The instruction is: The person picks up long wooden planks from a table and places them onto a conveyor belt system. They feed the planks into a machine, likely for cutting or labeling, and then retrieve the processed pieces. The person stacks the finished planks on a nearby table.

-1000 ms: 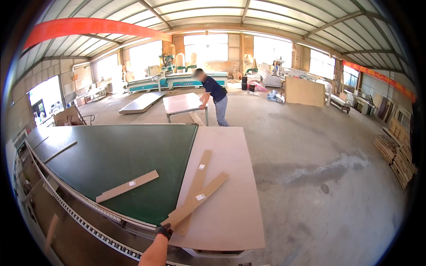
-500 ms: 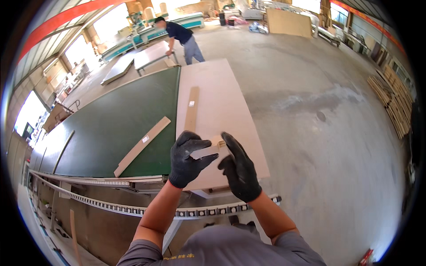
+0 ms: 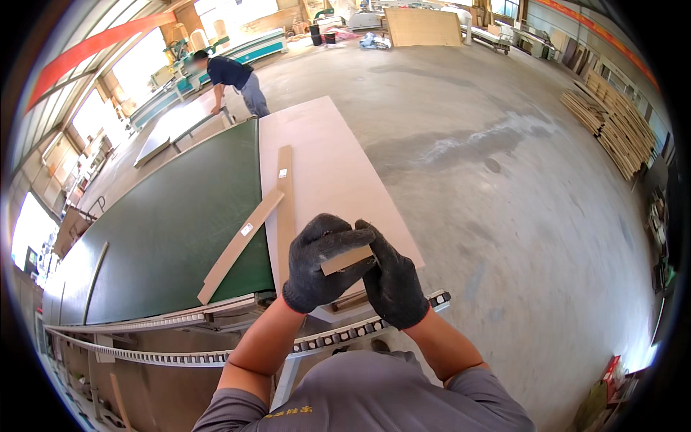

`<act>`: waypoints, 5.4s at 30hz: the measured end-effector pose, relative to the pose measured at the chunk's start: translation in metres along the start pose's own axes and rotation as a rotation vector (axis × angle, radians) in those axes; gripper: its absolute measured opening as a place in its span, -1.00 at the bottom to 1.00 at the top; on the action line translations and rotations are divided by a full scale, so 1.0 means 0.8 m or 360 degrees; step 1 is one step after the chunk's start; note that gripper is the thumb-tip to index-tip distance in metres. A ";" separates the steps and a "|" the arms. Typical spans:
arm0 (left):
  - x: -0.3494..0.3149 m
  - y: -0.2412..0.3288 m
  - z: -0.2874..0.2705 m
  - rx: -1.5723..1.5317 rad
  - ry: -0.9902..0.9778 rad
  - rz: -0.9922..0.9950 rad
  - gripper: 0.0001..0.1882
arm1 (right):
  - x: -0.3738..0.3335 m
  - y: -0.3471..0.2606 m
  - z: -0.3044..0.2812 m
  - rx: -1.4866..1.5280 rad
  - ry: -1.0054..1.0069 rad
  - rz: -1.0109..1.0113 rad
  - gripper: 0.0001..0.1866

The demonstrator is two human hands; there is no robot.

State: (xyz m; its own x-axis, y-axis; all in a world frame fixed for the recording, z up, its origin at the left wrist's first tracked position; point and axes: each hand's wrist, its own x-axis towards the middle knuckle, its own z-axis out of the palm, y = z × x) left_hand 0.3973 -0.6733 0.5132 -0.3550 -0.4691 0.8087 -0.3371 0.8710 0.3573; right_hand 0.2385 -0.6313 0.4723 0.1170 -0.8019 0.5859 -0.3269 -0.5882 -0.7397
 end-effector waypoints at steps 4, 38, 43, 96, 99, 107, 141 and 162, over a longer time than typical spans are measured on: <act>-0.001 0.006 0.005 -0.0028 -0.0014 0.0019 -0.53 | -0.004 -0.011 -0.008 -0.0025 0.0015 0.0048 -0.31; -0.174 0.129 -0.090 0.0187 0.0156 -0.0378 -0.64 | -0.166 0.236 0.191 0.3107 -0.0470 0.1838 -0.12; -0.217 0.190 -0.101 -0.0019 0.0256 -0.0438 -0.69 | -0.205 0.165 0.230 0.2717 -0.0569 0.1878 -0.14; -1.047 0.802 -0.280 0.1427 0.4506 -0.1099 0.06 | -0.869 -0.591 0.647 0.0069 -0.2982 -0.2771 -0.02; -1.070 0.787 -0.310 0.1364 0.4503 -0.1163 0.06 | -0.871 -0.607 0.683 0.0017 -0.2971 -0.2785 0.00; -1.134 0.744 -0.396 0.1446 0.4470 -0.0959 0.06 | -0.870 -0.628 0.790 -0.0008 -0.2950 -0.2764 0.02; -0.720 0.210 -0.248 0.0369 0.0745 -0.2183 -0.52 | -0.454 -0.015 0.348 0.1512 -0.1758 0.2392 -0.57; -0.485 -0.378 -0.009 0.1177 -0.0793 -0.2125 -0.11 | -0.217 0.193 -0.002 0.1648 -0.0367 0.2216 -0.48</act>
State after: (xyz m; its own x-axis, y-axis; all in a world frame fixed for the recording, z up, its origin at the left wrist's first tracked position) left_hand 0.6435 -0.7535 0.0949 0.3396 -0.9269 -0.1599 -0.8986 -0.3699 0.2359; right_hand 0.1660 -0.5827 0.2571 0.4433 -0.6657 -0.6003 0.3794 0.7461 -0.5472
